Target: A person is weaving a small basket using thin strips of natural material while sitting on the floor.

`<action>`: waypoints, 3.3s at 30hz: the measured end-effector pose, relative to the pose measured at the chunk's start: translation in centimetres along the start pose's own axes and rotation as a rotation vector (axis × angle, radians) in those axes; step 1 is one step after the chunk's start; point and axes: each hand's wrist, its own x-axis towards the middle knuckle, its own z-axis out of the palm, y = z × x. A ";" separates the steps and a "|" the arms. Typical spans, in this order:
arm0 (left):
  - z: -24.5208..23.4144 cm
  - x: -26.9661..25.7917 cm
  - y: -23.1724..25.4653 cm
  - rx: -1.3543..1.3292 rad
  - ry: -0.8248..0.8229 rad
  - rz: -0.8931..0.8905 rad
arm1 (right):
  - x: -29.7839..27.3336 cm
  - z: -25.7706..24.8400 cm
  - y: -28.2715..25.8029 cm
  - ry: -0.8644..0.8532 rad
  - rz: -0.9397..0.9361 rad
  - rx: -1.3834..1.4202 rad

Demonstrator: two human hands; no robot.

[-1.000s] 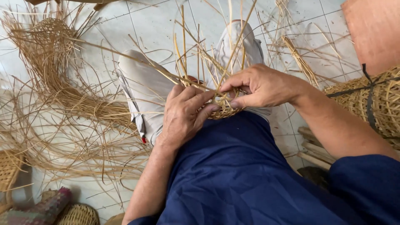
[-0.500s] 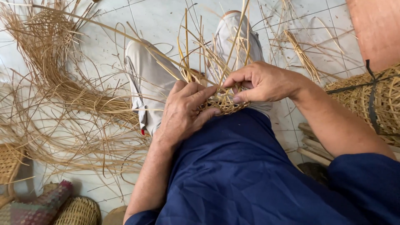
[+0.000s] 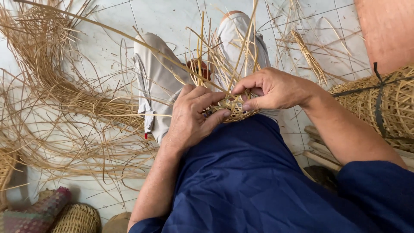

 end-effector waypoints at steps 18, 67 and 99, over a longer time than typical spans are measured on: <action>-0.2 0.2 0.4 -0.132 -0.042 -0.072 | -0.7 0.8 0.6 0.050 -0.036 -0.023; 1.6 1.4 -0.8 -0.199 0.037 -0.220 | 1.3 0.1 -4.7 0.255 -0.249 -0.308; 1.8 1.0 -1.3 -0.295 0.048 -0.275 | 0.3 2.4 -1.0 0.602 -0.329 -0.061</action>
